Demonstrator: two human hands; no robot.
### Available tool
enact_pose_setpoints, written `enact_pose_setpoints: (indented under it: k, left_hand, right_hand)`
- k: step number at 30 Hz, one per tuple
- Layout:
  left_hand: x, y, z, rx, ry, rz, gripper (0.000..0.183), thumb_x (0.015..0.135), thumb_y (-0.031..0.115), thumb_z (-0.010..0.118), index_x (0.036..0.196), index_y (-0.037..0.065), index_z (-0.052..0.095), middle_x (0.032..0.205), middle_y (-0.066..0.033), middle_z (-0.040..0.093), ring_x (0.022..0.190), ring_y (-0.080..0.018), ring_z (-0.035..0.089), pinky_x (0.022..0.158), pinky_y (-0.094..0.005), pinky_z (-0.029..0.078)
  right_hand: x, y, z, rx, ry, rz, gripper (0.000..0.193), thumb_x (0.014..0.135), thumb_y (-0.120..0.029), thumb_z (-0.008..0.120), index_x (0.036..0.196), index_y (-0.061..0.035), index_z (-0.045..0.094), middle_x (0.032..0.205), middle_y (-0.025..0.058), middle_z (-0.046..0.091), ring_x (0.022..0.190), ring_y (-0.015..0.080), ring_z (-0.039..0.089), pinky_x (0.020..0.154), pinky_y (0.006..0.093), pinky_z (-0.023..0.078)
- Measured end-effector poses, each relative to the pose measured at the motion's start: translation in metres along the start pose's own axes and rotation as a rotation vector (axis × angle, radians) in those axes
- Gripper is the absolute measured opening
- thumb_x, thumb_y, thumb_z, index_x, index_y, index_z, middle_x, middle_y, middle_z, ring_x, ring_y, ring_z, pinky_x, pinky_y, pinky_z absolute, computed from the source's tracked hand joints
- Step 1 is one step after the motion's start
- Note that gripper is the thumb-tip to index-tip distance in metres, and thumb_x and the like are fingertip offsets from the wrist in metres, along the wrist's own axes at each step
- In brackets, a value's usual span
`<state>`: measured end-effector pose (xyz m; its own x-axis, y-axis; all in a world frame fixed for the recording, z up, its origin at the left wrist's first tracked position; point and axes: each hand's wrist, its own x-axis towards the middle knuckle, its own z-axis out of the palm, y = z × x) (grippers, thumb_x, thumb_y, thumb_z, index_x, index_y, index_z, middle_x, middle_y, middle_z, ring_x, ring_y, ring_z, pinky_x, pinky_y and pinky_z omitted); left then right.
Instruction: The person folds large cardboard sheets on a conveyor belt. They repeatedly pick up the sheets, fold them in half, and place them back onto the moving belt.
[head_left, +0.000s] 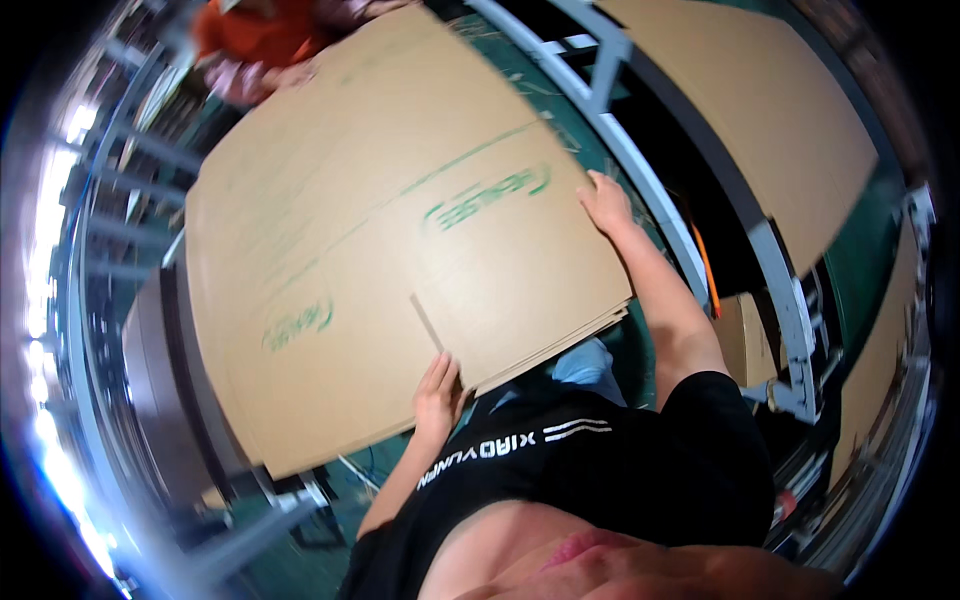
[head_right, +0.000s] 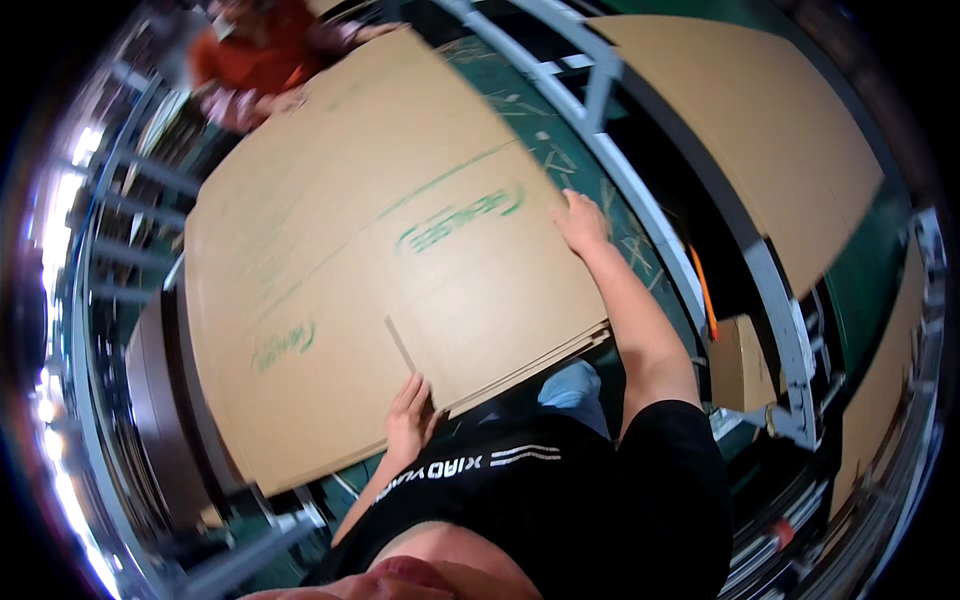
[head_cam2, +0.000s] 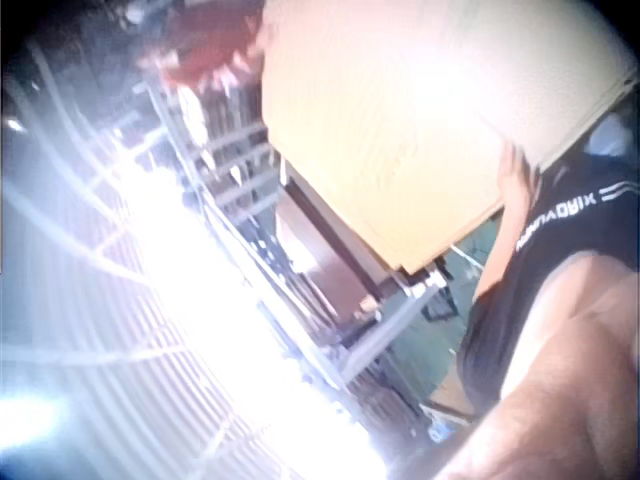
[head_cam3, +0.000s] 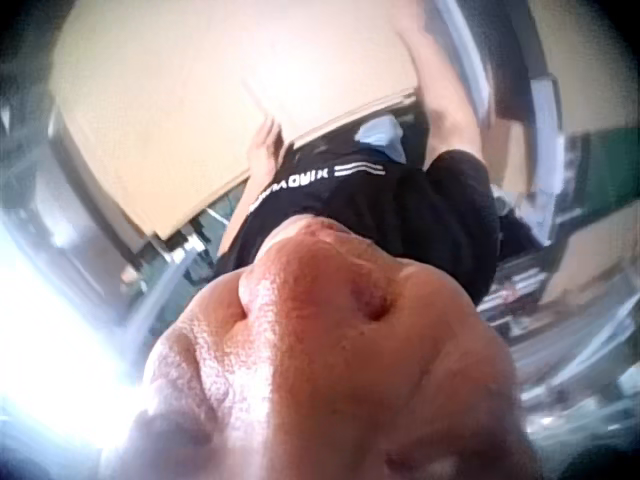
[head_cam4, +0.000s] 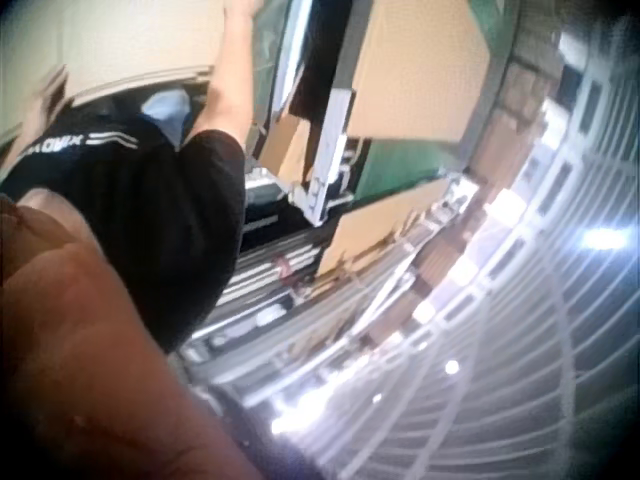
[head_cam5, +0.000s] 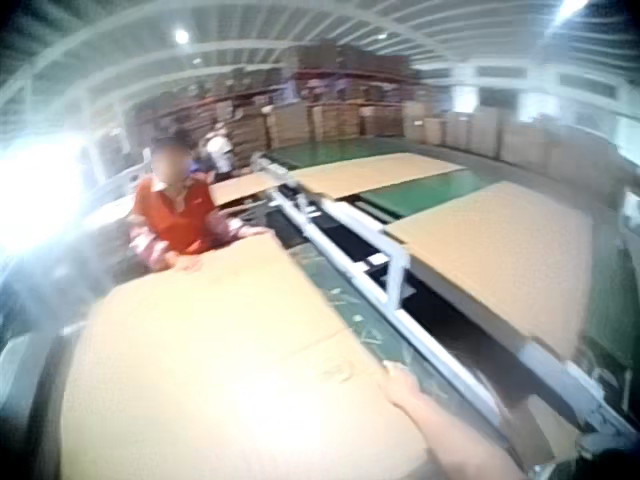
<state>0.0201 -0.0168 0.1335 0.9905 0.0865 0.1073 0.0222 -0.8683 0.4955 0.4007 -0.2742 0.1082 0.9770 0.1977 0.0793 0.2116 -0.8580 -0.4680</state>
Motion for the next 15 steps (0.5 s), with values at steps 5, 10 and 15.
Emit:
enact_pose_setpoints:
  k: [5, 10, 15]
  left_hand:
    - [0.0, 0.003, 0.007, 0.001, 0.018, -0.037, 0.059, 0.061, 0.007, 0.082, 0.117, 0.002, 0.061, 0.126, -0.0182, 0.057, 0.12, -0.0339, 0.052, 0.101, -0.0394, 0.043]
    - [-0.002, 0.002, 0.026, -0.106, 0.015, -0.332, 0.063, 0.059, 0.0, 0.081, 0.118, 0.001, 0.061, 0.129, -0.0191, 0.055, 0.124, -0.0335, 0.049, 0.104, -0.0397, 0.041]
    - [0.036, 0.075, 0.023, 0.17, -0.102, -0.655, 0.061, 0.065, -0.001, 0.067, 0.125, -0.002, 0.053, 0.135, -0.0234, 0.048, 0.126, -0.04, 0.045, 0.104, -0.0411, 0.04]
  right_hand:
    - [0.016, 0.162, -0.073, 0.112, 0.395, 0.014, 0.038, 0.081, -0.023, 0.066, 0.115, -0.0047, 0.06, 0.112, 0.0186, 0.061, 0.106, 0.035, 0.057, 0.092, 0.041, 0.045]
    - [0.055, 0.41, -0.145, -0.233, 0.533, 0.444, 0.041, 0.076, -0.01, 0.065, 0.116, -0.0066, 0.059, 0.103, 0.0169, 0.063, 0.102, 0.0355, 0.058, 0.088, 0.0418, 0.046]
    - [0.105, 0.497, -0.217, -0.602, 0.191, 0.253, 0.05, 0.075, -0.002, 0.06, 0.124, -0.0071, 0.053, 0.125, 0.0184, 0.052, 0.124, 0.0348, 0.042, 0.102, 0.0469, 0.033]
